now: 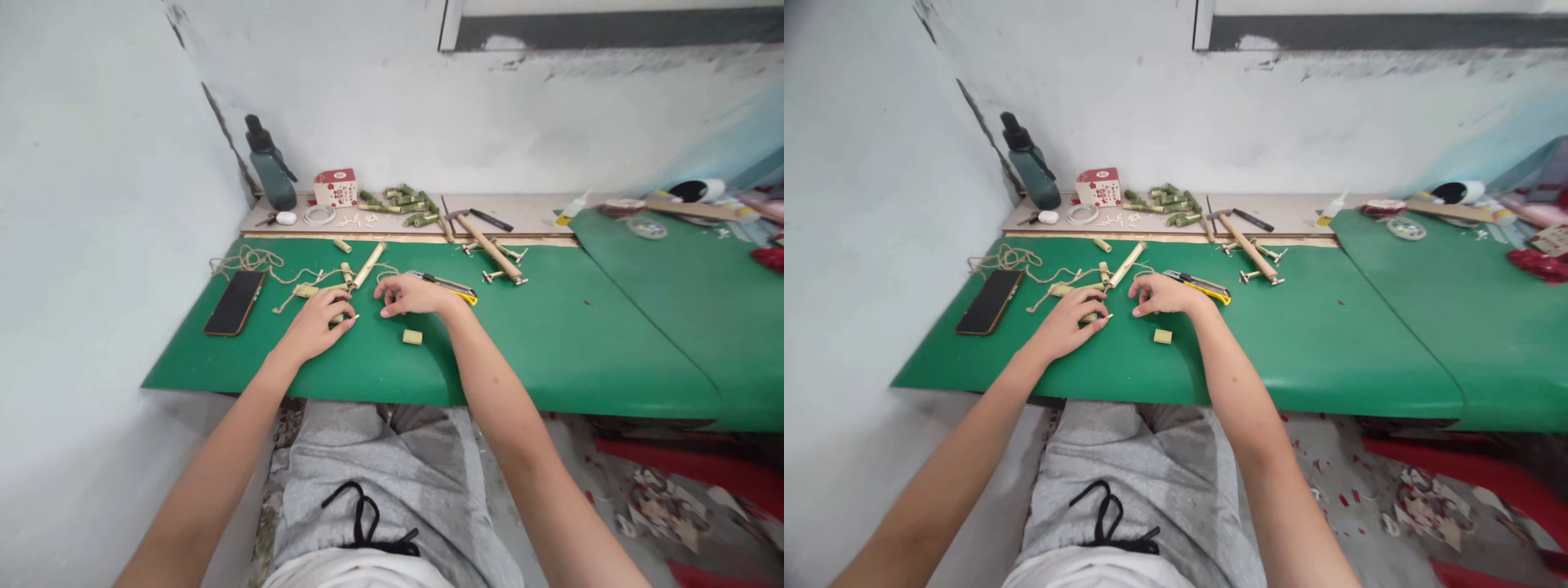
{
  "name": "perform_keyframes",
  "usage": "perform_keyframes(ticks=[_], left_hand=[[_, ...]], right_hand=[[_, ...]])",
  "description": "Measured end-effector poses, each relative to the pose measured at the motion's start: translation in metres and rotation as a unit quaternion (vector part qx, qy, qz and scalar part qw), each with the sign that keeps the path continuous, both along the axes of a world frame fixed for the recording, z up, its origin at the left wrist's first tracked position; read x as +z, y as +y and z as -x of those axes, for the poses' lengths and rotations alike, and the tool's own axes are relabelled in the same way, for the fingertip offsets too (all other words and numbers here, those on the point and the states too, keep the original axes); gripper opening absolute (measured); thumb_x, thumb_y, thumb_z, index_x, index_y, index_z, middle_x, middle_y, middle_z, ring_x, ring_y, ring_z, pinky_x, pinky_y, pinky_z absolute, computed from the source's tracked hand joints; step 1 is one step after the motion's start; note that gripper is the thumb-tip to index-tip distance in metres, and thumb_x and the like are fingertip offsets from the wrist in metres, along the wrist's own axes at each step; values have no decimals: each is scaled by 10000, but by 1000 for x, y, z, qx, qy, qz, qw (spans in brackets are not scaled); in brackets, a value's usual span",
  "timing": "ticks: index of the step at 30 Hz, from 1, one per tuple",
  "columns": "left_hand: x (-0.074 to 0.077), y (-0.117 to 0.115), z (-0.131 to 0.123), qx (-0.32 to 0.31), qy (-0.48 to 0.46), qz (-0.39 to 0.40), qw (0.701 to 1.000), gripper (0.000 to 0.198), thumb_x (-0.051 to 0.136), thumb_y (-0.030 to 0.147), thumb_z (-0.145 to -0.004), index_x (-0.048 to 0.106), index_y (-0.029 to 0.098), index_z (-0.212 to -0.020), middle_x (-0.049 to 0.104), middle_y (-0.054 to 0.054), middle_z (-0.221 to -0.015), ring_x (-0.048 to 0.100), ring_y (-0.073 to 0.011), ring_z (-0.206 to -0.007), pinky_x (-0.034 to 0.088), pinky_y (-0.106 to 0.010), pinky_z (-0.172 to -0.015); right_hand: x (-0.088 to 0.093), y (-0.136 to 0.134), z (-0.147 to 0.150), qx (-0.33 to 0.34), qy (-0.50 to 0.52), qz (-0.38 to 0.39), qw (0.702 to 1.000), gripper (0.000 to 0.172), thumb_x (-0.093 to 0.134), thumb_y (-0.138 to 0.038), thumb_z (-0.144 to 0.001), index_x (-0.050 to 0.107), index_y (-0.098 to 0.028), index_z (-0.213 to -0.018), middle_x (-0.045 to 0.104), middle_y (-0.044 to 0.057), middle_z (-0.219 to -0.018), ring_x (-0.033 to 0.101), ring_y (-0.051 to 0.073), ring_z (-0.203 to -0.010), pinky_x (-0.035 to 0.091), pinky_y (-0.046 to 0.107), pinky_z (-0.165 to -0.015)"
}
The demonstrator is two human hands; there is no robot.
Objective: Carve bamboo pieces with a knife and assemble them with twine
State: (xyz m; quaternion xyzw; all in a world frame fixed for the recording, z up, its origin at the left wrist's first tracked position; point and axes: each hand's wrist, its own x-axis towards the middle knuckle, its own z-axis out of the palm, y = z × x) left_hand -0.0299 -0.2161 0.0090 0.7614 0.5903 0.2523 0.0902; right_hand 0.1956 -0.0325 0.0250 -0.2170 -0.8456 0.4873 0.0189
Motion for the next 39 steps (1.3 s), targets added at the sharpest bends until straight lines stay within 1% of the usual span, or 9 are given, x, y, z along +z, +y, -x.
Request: perform_keyframes(ticks=[5, 8, 12, 14, 18, 22, 25, 33, 39], left_hand=[[-2, 0, 1, 8, -18, -5, 1000, 146, 618, 319, -1032, 730, 229, -1059, 662, -112, -1395, 589, -298, -1372, 461, -512, -1195], [-5, 1, 3, 13, -36, -12, 999, 160, 594, 330, -1052, 714, 234, -1095, 661, -110, -1398, 600, -288, -1356, 464, -502, -1187], [-8, 2, 5, 4, -45, -28, 999, 195, 558, 341, -1080, 712, 236, -1138, 662, -105, -1385, 608, -274, -1341, 462, -485, -1186], [-7, 1, 6, -2, -47, -30, 998, 205, 553, 349, -1086, 712, 234, -1144, 661, -106, -1384, 607, -272, -1346, 465, -478, -1183], [-6, 1, 5, -13, -57, -27, 998, 203, 567, 356, -1081, 722, 239, -1139, 671, -106, -1362, 617, -276, -1350, 475, -480, -1180], [-6, 0, 6, -26, -65, -27, 997, 217, 562, 367, -1086, 730, 248, -1153, 678, -100, -1358, 618, -266, -1351, 468, -474, -1193], [-5, -1, 6, -32, -73, -20, 997, 227, 556, 377, -1089, 737, 262, -1166, 681, -93, -1369, 613, -263, -1354, 470, -465, -1190], [-4, 3, 0, -73, -68, -12, 995, 233, 524, 352, -1099, 728, 241, -1089, 724, -99, -1266, 638, -260, -1250, 493, -467, -1118], [-4, 0, 0, -57, -81, -36, 994, 215, 546, 352, -1091, 721, 235, -1050, 749, -88, -1151, 656, -259, -1167, 502, -455, -1061]], right_hand=[[23, -4, -19, -85, 53, -49, 994, 344, 791, -390, -788, 709, -194, -1059, 714, 7, -869, 626, 159, -725, 494, 292, -685], [34, -25, -48, -141, 46, -92, 985, 331, 782, -411, -832, 718, -213, -1089, 738, 26, -927, 647, 192, -799, 496, 314, -721], [24, -70, -78, -143, -32, -156, 977, 381, 858, -337, -809, 739, -246, -1159, 754, 51, -1056, 678, 222, -890, 500, 335, -774], [12, -89, -80, -159, -40, -190, 968, 316, 844, -267, -826, 747, -249, -1126, 745, 62, -1106, 680, 233, -950, 504, 349, -829], [-8, -105, -60, -230, 7, -206, 951, 141, 750, -226, -911, 746, -247, -1050, 727, 56, -1064, 661, 218, -910, 490, 350, -826], [-14, -107, -23, -244, 73, -167, 952, 186, 771, -234, -909, 759, -262, -1093, 716, 38, -1041, 654, 197, -846, 504, 342, -810], [-16, -110, -7, -250, 85, -172, 949, 194, 767, -236, -922, 767, -278, -1112, 725, 40, -1057, 666, 204, -857, 518, 350, -822], [-21, -120, -6, -210, 83, -229, 947, 216, 746, -216, -962, 773, -288, -1164, 743, 50, -1168, 704, 227, -1026, 529, 354, -879], [-23, -118, -5, -216, 66, -244, 943, 172, 775, -256, -962, 772, -274, -1133, 752, 49, -1115, 686, 230, -1022, 507, 354, -869]])
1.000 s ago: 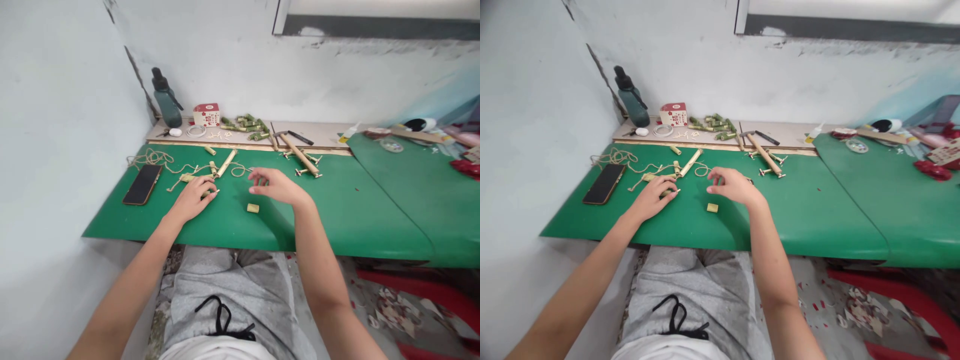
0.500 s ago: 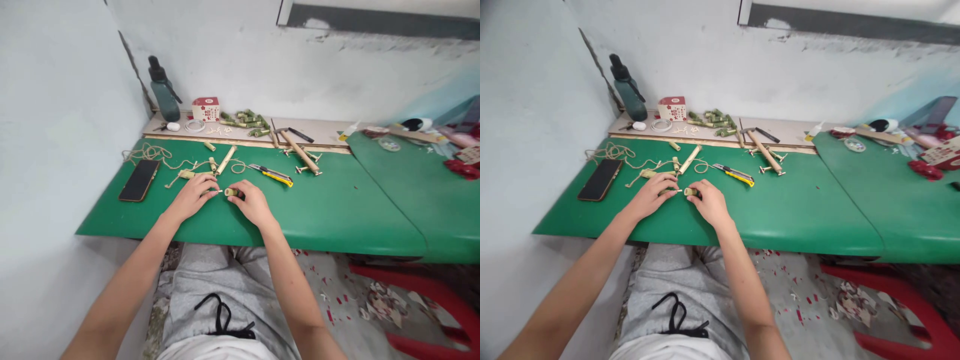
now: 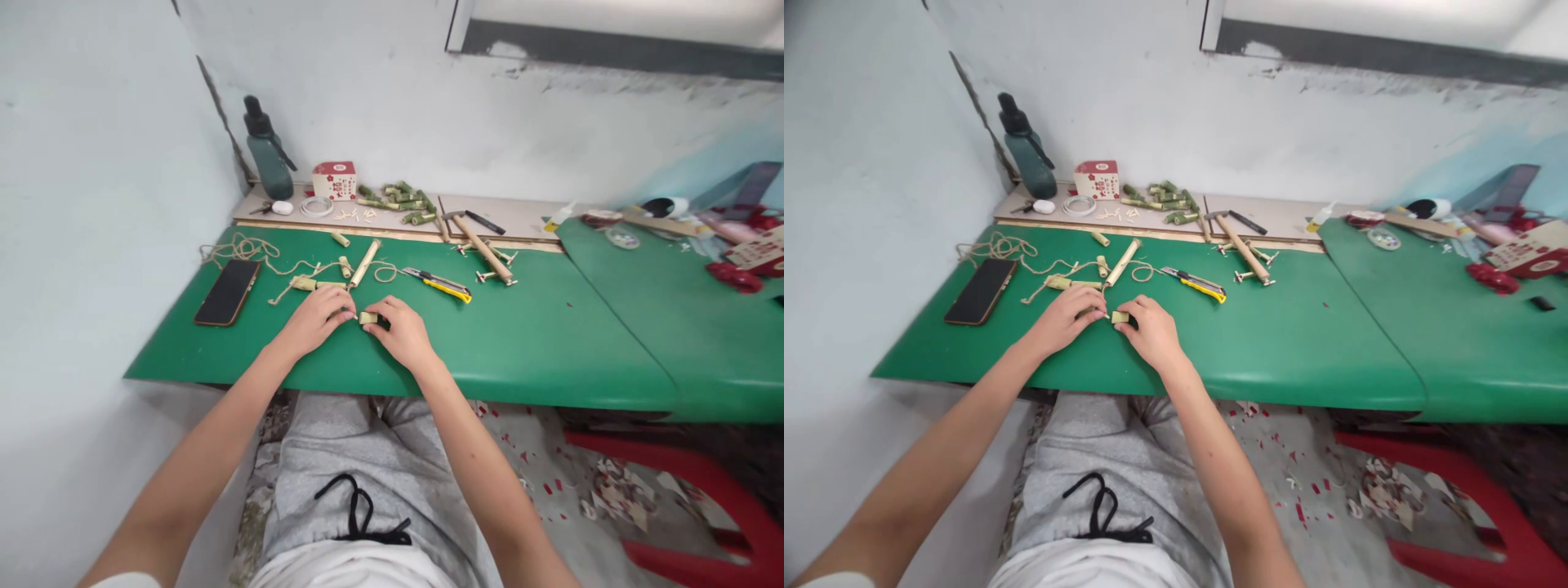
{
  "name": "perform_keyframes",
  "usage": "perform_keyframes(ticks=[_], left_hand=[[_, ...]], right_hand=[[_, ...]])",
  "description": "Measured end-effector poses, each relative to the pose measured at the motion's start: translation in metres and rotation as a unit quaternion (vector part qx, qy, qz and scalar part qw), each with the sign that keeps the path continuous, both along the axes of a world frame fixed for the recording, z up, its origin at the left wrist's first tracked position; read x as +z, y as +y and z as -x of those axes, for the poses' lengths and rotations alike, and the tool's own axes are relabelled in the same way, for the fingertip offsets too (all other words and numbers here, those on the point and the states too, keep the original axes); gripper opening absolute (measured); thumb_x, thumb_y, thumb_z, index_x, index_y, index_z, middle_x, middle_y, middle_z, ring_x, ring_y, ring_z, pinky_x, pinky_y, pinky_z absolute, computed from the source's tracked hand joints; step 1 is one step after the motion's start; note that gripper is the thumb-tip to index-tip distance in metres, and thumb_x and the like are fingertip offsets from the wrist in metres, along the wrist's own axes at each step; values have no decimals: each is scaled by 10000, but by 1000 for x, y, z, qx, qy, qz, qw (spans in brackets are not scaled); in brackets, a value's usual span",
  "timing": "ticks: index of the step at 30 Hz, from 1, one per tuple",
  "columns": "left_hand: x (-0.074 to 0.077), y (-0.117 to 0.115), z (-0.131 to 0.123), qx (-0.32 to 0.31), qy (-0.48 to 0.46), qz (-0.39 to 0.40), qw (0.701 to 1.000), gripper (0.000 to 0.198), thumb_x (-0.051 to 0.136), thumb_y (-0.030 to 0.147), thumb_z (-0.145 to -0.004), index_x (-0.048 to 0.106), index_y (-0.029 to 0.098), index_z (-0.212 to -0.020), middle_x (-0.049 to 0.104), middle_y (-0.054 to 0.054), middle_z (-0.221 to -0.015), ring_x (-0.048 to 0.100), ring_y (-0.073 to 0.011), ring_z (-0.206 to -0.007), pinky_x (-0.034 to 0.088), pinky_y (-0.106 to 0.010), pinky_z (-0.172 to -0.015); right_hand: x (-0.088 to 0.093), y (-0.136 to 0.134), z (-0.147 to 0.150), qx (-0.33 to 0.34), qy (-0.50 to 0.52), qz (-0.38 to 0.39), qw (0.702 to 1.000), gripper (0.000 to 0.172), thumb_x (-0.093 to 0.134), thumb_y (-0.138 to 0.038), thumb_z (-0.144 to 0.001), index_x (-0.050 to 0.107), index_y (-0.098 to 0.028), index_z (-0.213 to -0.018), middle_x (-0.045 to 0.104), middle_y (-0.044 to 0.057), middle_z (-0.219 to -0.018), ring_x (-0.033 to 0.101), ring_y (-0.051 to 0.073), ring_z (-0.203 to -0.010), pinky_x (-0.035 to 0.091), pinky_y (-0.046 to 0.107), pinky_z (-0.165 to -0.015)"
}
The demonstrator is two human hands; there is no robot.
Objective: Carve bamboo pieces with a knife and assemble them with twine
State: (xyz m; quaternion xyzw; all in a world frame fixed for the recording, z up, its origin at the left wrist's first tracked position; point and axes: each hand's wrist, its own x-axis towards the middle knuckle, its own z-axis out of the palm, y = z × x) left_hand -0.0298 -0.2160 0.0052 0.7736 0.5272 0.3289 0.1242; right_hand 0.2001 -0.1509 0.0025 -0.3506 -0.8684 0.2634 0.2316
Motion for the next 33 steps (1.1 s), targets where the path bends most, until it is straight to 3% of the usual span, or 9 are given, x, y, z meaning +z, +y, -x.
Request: perform_keyframes(ticks=[6, 11, 20, 25, 29, 33], left_hand=[[1, 0, -6, 7, -35, -37, 999, 216, 572, 370, -1089, 713, 223, -1017, 752, -66, -1049, 661, -238, -1067, 500, -410, -995], [3, 0, -16, -11, -51, -23, 998, 215, 586, 362, -1084, 709, 211, -993, 748, -51, -990, 649, -218, -984, 494, -378, -937], [-3, -1, -13, 21, -68, -43, 997, 220, 647, 397, -1055, 736, 215, -970, 744, -48, -987, 674, -209, -988, 520, -355, -907], [-6, -3, -13, 9, -68, -77, 995, 201, 660, 364, -1050, 811, 245, -1108, 750, -63, -1118, 704, -210, -1085, 554, -376, -987], [-5, -5, -13, -6, -46, -51, 998, 278, 661, 364, -1044, 790, 277, -1274, 720, -77, -1248, 694, -236, -1183, 566, -425, -1059], [-1, -8, -14, 0, -39, -30, 999, 321, 648, 390, -1047, 745, 249, -1319, 686, -96, -1296, 682, -252, -1239, 563, -440, -1090]], right_hand=[[-1, 0, 1, 24, 29, 8, 999, 157, 789, -309, -971, 780, -255, -1118, 769, 44, -1065, 673, 208, -940, 494, 331, -838], [-1, 0, 3, 17, 41, 4, 999, 151, 820, -257, -942, 788, -223, -1085, 771, 37, -981, 653, 188, -878, 457, 308, -800], [-1, 1, 1, 20, 88, 40, 995, 209, 837, -235, -923, 810, -224, -1129, 795, 33, -966, 667, 162, -801, 477, 289, -760], [-6, 3, 0, -9, 113, 42, 993, 190, 825, -272, -931, 820, -236, -1117, 799, 28, -946, 668, 161, -761, 480, 298, -736], [-8, 4, -1, -41, 138, 38, 989, 188, 825, -260, -920, 824, -236, -1106, 797, 34, -946, 675, 173, -779, 486, 304, -735], [-7, 3, -2, -43, 166, 37, 984, 186, 811, -277, -930, 824, -244, -1113, 798, 32, -966, 673, 172, -789, 503, 305, -756]])
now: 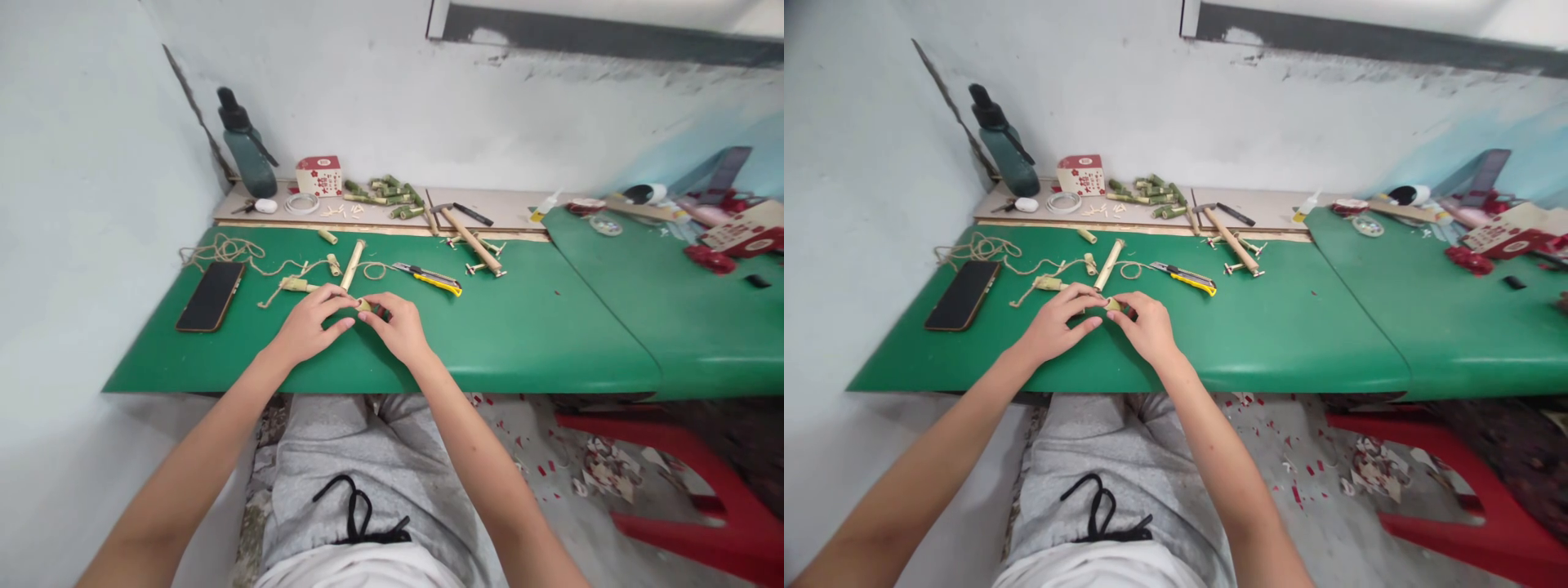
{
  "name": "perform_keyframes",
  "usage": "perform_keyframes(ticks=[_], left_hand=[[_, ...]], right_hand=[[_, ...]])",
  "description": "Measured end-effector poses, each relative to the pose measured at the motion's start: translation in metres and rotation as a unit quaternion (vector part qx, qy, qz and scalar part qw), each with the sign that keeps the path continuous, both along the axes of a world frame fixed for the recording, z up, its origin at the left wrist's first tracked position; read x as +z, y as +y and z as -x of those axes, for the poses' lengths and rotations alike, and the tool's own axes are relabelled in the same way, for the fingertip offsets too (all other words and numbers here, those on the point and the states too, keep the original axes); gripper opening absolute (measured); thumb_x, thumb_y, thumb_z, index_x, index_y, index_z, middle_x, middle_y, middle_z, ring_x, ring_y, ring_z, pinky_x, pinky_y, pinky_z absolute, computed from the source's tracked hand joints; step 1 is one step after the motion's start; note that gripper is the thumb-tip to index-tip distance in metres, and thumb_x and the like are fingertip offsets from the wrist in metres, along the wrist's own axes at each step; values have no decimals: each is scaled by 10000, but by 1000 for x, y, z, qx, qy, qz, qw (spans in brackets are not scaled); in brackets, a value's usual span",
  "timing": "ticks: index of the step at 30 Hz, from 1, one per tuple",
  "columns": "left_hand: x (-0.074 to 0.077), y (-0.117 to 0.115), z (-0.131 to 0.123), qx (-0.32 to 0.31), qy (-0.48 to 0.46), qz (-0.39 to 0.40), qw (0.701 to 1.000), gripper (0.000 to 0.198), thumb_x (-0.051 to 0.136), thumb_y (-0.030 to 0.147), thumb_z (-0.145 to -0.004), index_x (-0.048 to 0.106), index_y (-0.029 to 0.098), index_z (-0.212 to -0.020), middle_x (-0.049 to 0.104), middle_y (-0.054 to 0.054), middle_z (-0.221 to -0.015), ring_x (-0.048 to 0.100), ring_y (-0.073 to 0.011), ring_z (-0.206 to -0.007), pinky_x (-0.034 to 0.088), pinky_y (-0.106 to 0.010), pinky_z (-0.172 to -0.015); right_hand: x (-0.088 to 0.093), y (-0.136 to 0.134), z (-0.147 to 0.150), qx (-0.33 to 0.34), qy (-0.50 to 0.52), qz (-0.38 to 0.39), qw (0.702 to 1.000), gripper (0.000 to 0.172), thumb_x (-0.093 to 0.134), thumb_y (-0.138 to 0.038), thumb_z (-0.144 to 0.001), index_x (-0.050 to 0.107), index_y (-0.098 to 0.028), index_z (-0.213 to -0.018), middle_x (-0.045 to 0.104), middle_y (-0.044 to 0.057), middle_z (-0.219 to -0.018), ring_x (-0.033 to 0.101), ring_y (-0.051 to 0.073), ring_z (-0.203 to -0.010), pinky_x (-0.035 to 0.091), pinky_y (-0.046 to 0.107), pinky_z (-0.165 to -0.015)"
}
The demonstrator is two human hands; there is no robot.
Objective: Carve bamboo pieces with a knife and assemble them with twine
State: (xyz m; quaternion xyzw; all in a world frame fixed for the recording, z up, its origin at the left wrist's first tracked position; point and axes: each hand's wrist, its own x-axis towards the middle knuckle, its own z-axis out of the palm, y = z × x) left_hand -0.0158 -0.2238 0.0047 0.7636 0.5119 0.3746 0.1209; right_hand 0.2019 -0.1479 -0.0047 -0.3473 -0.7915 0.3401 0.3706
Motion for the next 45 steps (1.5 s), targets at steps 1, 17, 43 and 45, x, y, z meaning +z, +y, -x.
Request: perform_keyframes(ticks=[1, 17, 43, 45], left_hand=[[1, -1, 0, 3, -2, 2, 1000, 325, 645, 395, -1048, 733, 243, -1322, 681, -97, -1296, 682, -250, -1239, 567, -433, -1082], [3, -2, 0, -4, 0, 9, 1000, 272, 630, 378, -1054, 704, 256, -1286, 646, -80, -1304, 671, -234, -1249, 562, -399, -1075], [4, -1, -2, -17, 7, 10, 1000, 239, 647, 378, -1038, 734, 242, -1214, 622, -98, -1323, 662, -245, -1230, 547, -426, -1108], [4, -1, -2, -10, 1, 20, 1000, 240, 658, 387, -1029, 730, 239, -1204, 613, -105, -1354, 662, -249, -1226, 553, -438, -1113]], right_hand=[[0, 0, 0, 2, 2, 1, 1000, 185, 804, -284, -936, 824, -245, -1115, 800, 33, -974, 674, 172, -792, 507, 306, -761], [3, -2, 0, 9, -25, -1, 1000, 192, 798, -296, -947, 815, -239, -1130, 809, 38, -997, 681, 169, -801, 497, 301, -759], [0, -2, -1, 36, -17, -20, 999, 197, 778, -292, -973, 826, -249, -1160, 776, 34, -976, 672, 168, -823, 499, 301, -770], [0, -2, 0, 41, -13, -19, 999, 212, 766, -324, -986, 829, -257, -1178, 777, 38, -996, 678, 170, -835, 510, 302, -778]])
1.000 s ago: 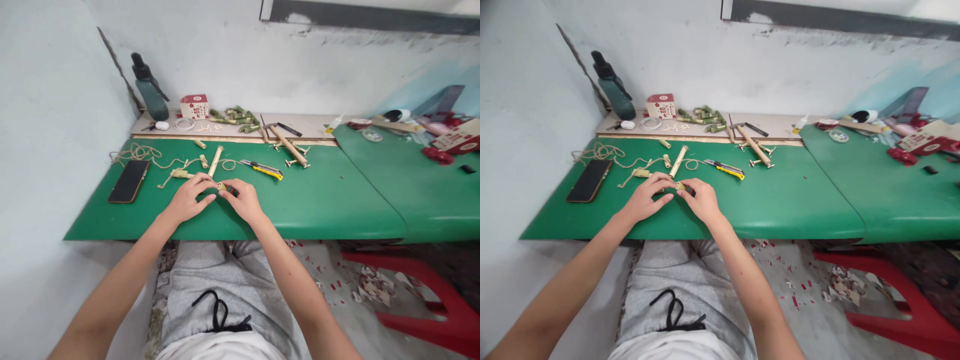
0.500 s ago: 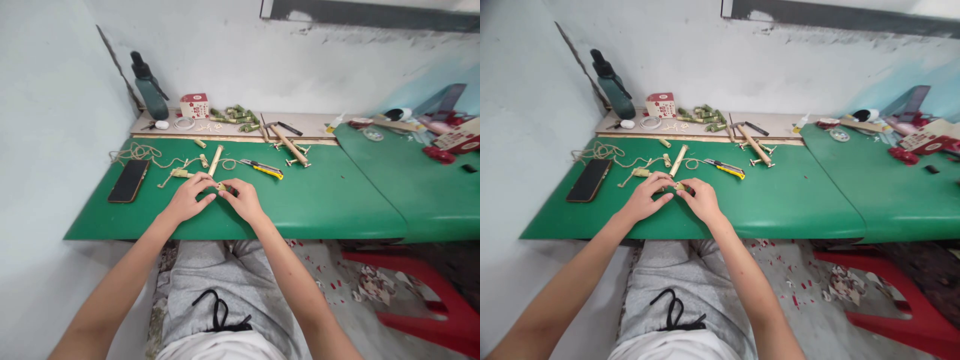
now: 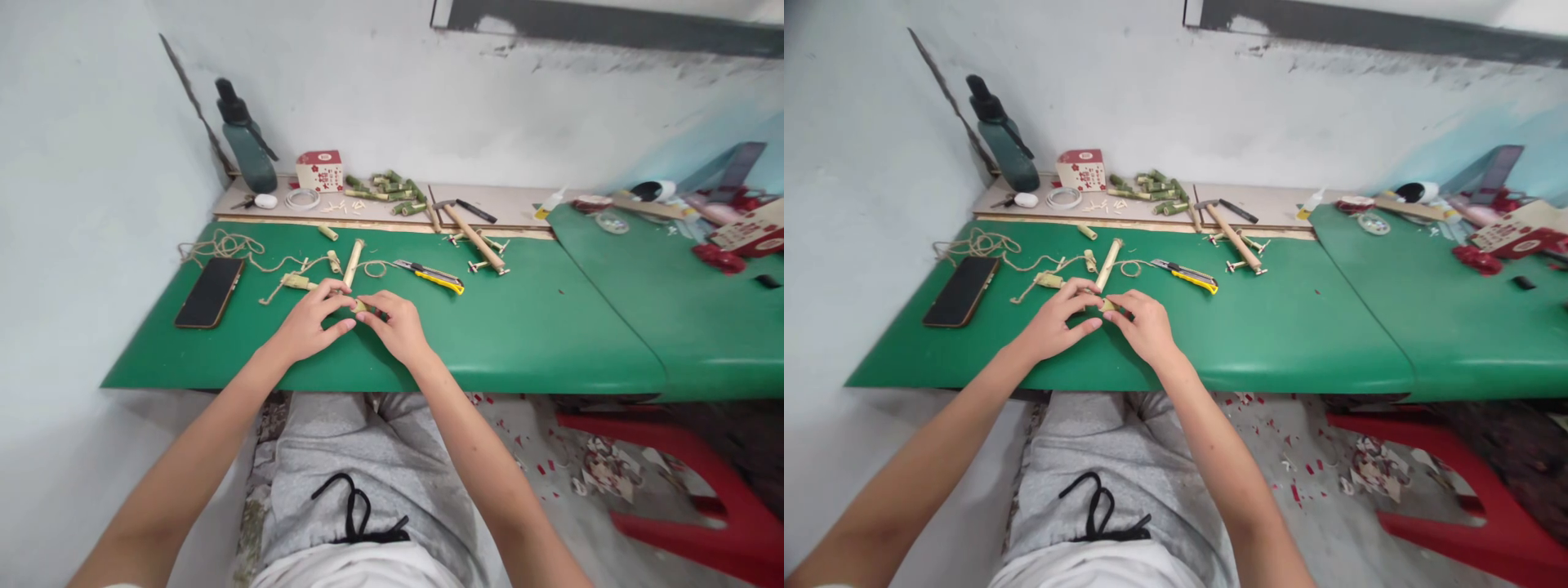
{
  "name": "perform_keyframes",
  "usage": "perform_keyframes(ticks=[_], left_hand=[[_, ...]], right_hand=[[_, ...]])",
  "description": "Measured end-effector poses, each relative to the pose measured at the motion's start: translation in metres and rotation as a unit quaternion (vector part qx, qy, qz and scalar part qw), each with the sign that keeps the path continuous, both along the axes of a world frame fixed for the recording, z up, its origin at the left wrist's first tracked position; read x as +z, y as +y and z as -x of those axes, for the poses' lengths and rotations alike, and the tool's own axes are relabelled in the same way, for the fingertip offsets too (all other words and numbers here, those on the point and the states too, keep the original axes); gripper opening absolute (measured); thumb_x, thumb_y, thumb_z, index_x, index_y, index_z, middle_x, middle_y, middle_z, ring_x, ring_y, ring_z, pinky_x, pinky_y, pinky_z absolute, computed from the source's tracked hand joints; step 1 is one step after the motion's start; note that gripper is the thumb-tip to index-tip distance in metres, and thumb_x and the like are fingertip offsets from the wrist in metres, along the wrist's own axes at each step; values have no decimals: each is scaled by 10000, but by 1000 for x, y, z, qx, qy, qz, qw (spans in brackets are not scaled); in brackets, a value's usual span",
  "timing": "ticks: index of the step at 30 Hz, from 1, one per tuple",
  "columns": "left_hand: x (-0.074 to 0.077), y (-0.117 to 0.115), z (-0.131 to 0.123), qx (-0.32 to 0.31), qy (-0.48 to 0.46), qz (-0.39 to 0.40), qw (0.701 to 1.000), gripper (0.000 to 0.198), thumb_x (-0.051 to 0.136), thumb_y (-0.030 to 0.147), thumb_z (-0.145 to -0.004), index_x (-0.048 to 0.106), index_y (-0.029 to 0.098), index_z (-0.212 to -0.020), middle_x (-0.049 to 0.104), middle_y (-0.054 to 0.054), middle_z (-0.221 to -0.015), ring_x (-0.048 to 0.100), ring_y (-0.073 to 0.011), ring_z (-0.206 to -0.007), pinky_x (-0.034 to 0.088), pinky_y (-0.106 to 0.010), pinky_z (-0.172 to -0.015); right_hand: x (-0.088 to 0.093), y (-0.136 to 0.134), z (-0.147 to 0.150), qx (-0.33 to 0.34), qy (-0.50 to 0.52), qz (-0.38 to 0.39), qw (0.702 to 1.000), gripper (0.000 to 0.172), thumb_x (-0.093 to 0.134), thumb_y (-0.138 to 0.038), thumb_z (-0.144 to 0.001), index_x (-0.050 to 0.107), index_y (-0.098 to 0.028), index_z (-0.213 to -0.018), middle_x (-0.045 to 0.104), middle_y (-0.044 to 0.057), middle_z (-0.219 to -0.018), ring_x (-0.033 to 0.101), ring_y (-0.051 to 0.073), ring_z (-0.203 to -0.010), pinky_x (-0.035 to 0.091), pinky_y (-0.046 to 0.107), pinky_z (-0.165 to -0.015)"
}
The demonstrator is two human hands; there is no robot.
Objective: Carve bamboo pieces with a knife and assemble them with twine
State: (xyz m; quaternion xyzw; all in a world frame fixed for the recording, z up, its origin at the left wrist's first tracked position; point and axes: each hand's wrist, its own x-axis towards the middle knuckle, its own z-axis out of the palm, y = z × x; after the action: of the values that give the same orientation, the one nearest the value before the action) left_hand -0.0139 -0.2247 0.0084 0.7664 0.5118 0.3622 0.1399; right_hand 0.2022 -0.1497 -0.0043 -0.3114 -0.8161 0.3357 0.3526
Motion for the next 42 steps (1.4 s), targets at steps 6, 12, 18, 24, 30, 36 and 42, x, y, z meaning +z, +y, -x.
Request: perform_keyframes(ticks=[6, 12, 18, 24, 30, 36, 42], left_hand=[[-1, -1, 0, 1, -34, 12, 999, 249, 676, 394, -1017, 728, 235, -1201, 604, -113, -1401, 674, -245, -1192, 592, -440, -1057], [-1, -4, 0, 16, -69, -18, 997, 213, 682, 390, -1012, 747, 236, -1143, 634, -105, -1328, 682, -223, -1099, 621, -409, -959], [-1, -3, 2, 1, -77, 7, 997, 260, 698, 394, -1002, 738, 245, -1210, 612, -110, -1369, 680, -237, -1170, 627, -404, -975], [1, 1, 1, -7, -110, 68, 992, 263, 723, 469, -984, 750, 233, -1097, 639, -103, -1361, 671, -252, -1258, 589, -419, -1067], [-1, 6, 2, 6, -199, 90, 976, 329, 757, 543, -943, 792, 216, -956, 787, -77, -1094, 738, -229, -1021, 602, -390, -940], [-7, 12, 11, 79, -352, 125, 924, 478, 806, 655, -859, 806, 186, -953, 778, -52, -842, 704, -166, -740, 599, -302, -720], [-10, 16, 15, 127, -416, 110, 894, 499, 867, 659, -792, 784, 182, -914, 794, -55, -855, 715, -156, -736, 618, -291, -732]], right_hand=[[2, -2, 2, 1, 17, 1, 1000, 257, 755, -404, -996, 832, -241, -1179, 769, 42, -961, 668, 169, -795, 517, 307, -770], [4, -4, 3, 9, 33, 12, 999, 299, 740, -475, -999, 830, -255, -1181, 782, 39, -972, 659, 164, -771, 533, 310, -776], [4, -4, 2, 2, 48, 16, 999, 268, 746, -437, -998, 829, -236, -1154, 774, 34, -943, 640, 154, -748, 517, 300, -749], [1, -3, 4, 22, 9, 10, 1000, 263, 719, -454, -1013, 834, -245, -1123, 770, 32, -909, 649, 164, -767, 502, 303, -748], [2, -5, 2, 36, 71, 74, 994, 396, 817, -460, -917, 772, -279, -1267, 823, 13, -984, 673, 156, -737, 530, 303, -724], [8, -9, 3, 19, 125, 79, 989, 209, 754, -366, -923, 782, -254, -1099, 835, 36, -1039, 712, 172, -791, 543, 317, -719], [10, -17, 32, -82, 120, 35, 989, 130, 721, -324, -929, 816, -238, -947, 826, 41, -931, 682, 175, -729, 546, 325, -691]])
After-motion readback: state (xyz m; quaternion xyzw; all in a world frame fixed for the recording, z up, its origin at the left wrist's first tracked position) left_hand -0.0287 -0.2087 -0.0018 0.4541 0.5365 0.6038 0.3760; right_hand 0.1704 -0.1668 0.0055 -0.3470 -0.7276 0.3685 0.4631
